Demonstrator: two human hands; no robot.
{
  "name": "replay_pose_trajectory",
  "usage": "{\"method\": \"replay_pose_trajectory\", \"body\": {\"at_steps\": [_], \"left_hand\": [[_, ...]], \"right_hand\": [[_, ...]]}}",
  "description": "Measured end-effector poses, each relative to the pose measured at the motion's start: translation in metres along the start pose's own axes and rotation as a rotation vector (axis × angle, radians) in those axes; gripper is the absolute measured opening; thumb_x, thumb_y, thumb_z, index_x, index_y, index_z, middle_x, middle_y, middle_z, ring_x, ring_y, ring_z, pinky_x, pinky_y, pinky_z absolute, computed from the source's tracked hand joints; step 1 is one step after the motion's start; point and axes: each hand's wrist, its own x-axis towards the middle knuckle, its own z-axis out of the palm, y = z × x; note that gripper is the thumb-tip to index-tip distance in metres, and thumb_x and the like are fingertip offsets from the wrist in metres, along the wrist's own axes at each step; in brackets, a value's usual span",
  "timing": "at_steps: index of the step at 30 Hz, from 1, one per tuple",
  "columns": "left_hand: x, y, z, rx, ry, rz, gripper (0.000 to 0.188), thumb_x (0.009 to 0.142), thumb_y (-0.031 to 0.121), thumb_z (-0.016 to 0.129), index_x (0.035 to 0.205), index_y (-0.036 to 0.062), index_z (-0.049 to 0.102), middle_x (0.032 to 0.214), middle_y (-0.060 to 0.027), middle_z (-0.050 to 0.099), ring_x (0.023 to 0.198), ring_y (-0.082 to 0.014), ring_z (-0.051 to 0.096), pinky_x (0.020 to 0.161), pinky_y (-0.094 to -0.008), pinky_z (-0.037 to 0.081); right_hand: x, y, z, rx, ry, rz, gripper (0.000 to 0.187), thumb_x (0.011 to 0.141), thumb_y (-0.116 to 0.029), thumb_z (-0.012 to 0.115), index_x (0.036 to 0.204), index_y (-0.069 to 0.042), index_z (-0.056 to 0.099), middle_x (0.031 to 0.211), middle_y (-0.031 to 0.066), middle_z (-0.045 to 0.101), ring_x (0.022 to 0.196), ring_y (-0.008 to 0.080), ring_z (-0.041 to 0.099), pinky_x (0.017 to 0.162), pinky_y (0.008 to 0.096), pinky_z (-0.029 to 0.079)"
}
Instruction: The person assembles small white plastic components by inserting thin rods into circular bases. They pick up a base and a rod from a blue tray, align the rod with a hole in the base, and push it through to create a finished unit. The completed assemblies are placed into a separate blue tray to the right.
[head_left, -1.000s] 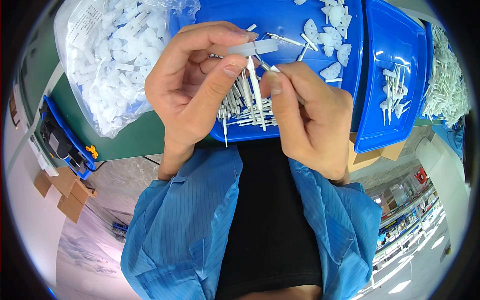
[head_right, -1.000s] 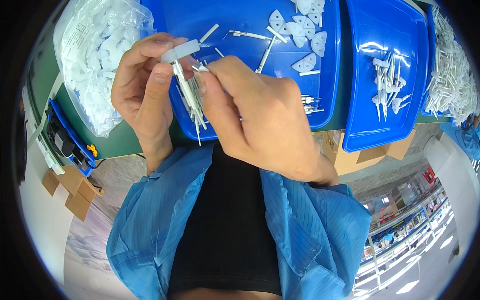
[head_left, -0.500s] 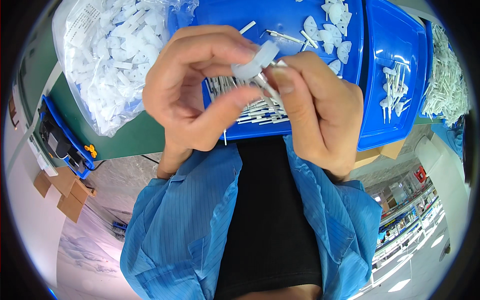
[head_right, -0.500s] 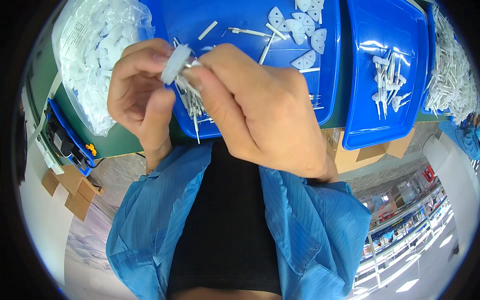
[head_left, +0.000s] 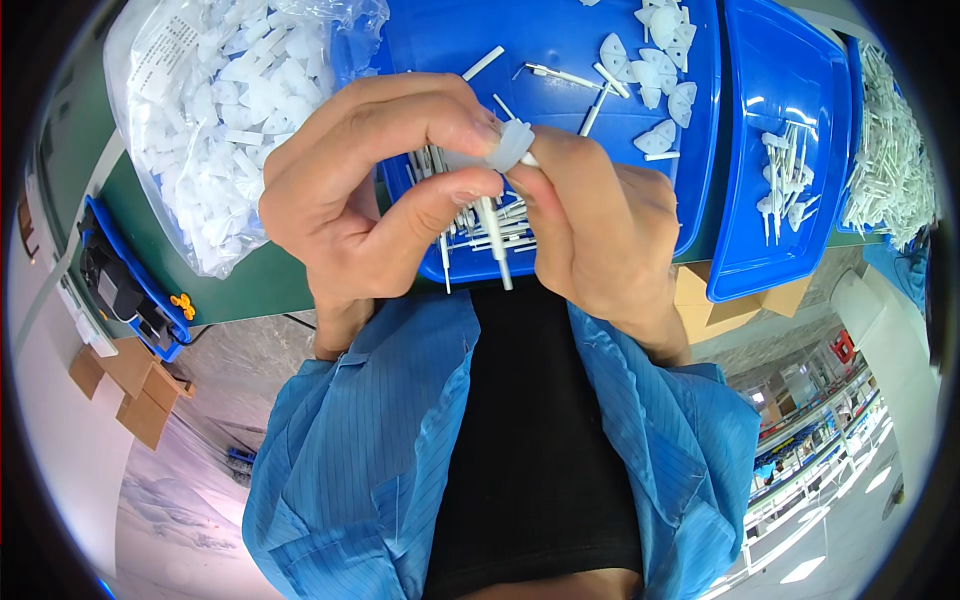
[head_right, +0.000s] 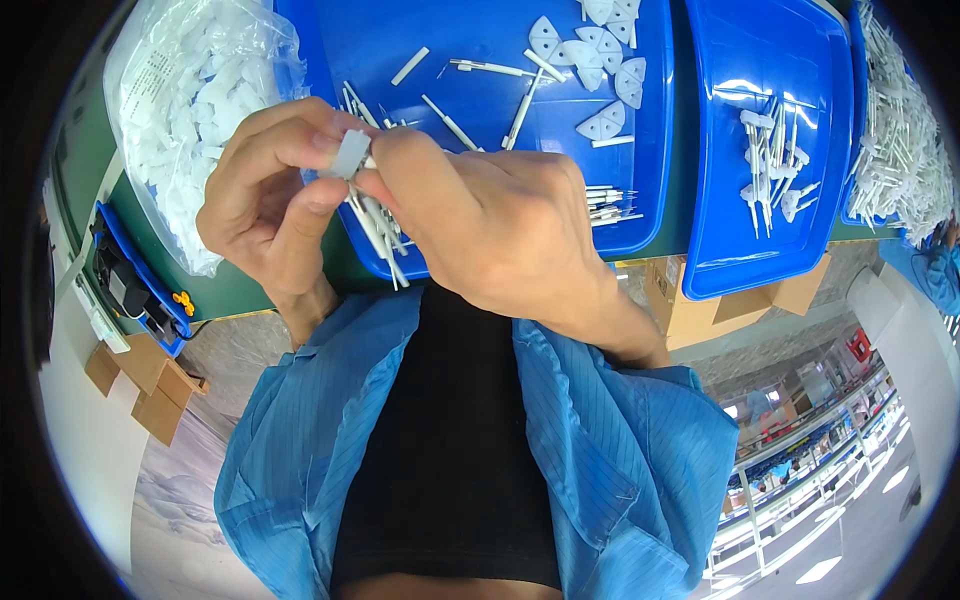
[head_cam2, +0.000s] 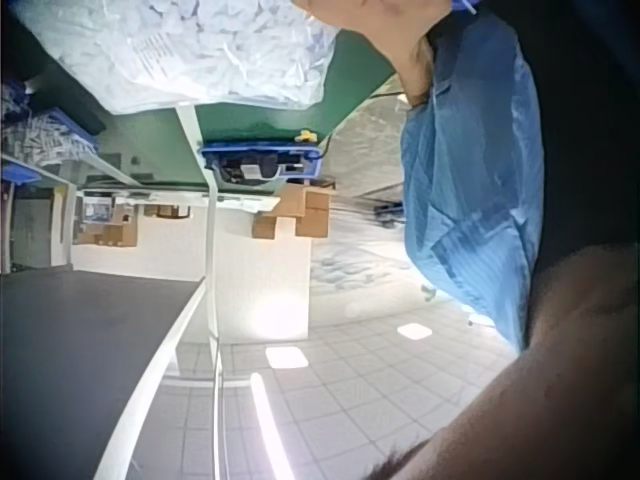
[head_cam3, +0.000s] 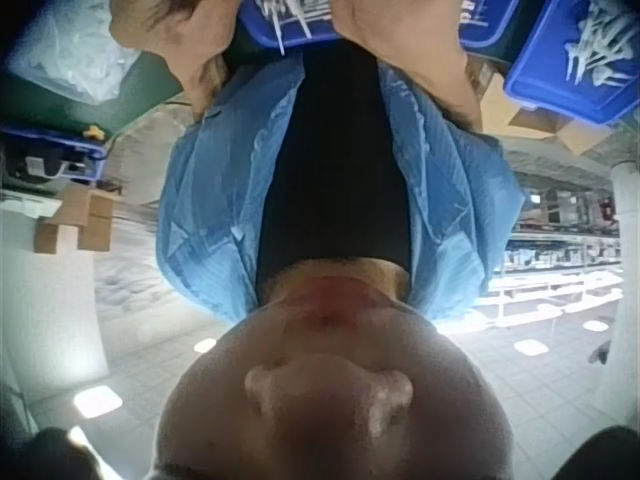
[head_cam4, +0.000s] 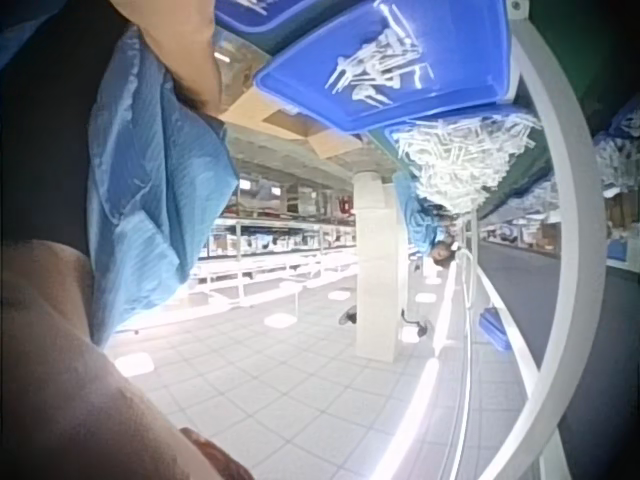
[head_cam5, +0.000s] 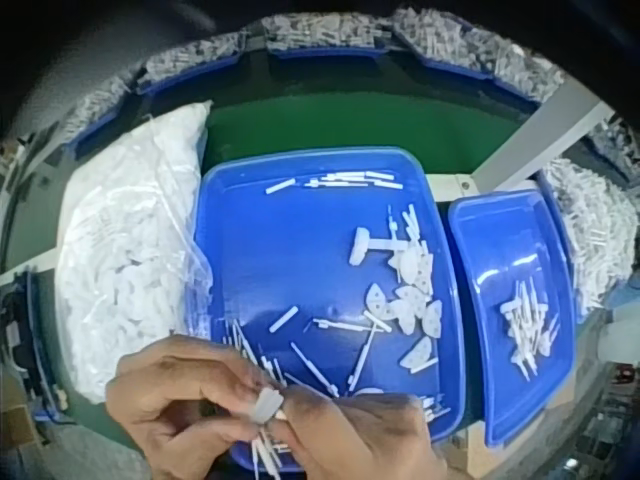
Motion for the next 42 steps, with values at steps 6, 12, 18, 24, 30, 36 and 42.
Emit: {"method": "replay_pose_trajectory", "body": {"at_steps": [6,12,18,24,30,36,42], "left_hand": [[0.0,-0.004,0.005,-0.103,0.001,0.072,0.042,0.073,0.012,0.085,0.104,-0.0064,0.064,0.1,-0.025,0.067,0.086,-0.0306,0.07,0.074,-0.0369,0.06],[0.001,-0.001,0.005,0.018,-0.089,0.106,0.047,0.063,0.002,0.088,0.102,-0.0086,0.064,0.096,-0.0252,0.07,0.088,-0.0315,0.071,0.078,-0.0367,0.059],[0.008,0.009,0.011,0.197,-0.102,0.144,0.03,0.06,-0.004,0.085,0.084,-0.0043,0.067,0.087,-0.0242,0.07,0.091,-0.0352,0.071,0.082,-0.0413,0.059],[0.008,-0.018,0.019,0.156,0.017,0.516,0.051,0.071,0.014,0.086,0.113,-0.0002,0.061,0.103,-0.0259,0.067,0.093,-0.0386,0.071,0.082,-0.0454,0.06],[0.001,-0.013,0.012,0.055,0.088,0.318,0.063,0.078,0.023,0.082,0.126,-0.0008,0.049,0.105,-0.0218,0.066,0.083,-0.0324,0.072,0.071,-0.0375,0.06],[-0.008,-0.013,0.013,-0.221,0.148,0.267,0.04,0.085,0.002,0.071,0.118,-0.0106,0.05,0.083,-0.0166,0.065,0.07,-0.0228,0.07,0.066,-0.0295,0.058],[-0.01,-0.015,0.022,-0.288,0.213,0.222,0.034,0.089,0.003,0.068,0.115,-0.0098,0.051,0.082,-0.0187,0.066,0.064,-0.0193,0.067,0.062,-0.0263,0.055]], "right_hand": [[-0.003,0.014,0.001,0.115,0.031,-0.121,0.018,0.082,-0.012,0.074,0.092,-0.004,0.063,0.06,0.0061,0.054,0.049,0.0208,0.057,0.042,0.0325,0.042],[-0.002,0.028,-0.016,0.167,-0.106,-0.132,0.022,0.079,-0.009,0.073,0.097,-0.001,0.064,0.081,0.0149,0.062,0.068,0.0279,0.059,0.057,0.0342,0.047],[0.005,0.009,-0.029,0.267,-0.152,0.182,0.021,0.082,-0.01,0.074,0.1,-0.002,0.065,0.079,0.013,0.064,0.064,0.0241,0.062,0.055,0.029,0.046],[-0.006,-0.009,-0.009,0.274,0.12,0.251,0.018,0.096,-0.012,0.057,0.099,0.004,0.063,0.08,0.014,0.068,0.064,0.0191,0.068,0.056,0.0253,0.052],[-0.013,0.011,-0.088,-0.181,0.758,0.559,0.058,0.106,-0.044,0.036,0.1,0.004,0.066,0.054,0.0042,0.054,0.048,0.0064,0.046,0.047,0.0197,0.029],[-0.02,0.019,-0.134,-0.61,0.443,0.595,0.03,0.104,-0.024,0.05,0.112,-0.002,0.07,0.059,-0.0035,0.049,0.051,0.0026,0.039,0.045,0.0208,0.023],[0.001,0.043,-0.046,-0.48,-0.033,0.238,0.027,0.085,-0.012,0.071,0.109,-0.005,0.064,0.096,0.0138,0.061,0.084,0.0311,0.063,0.07,0.0393,0.052]]}}
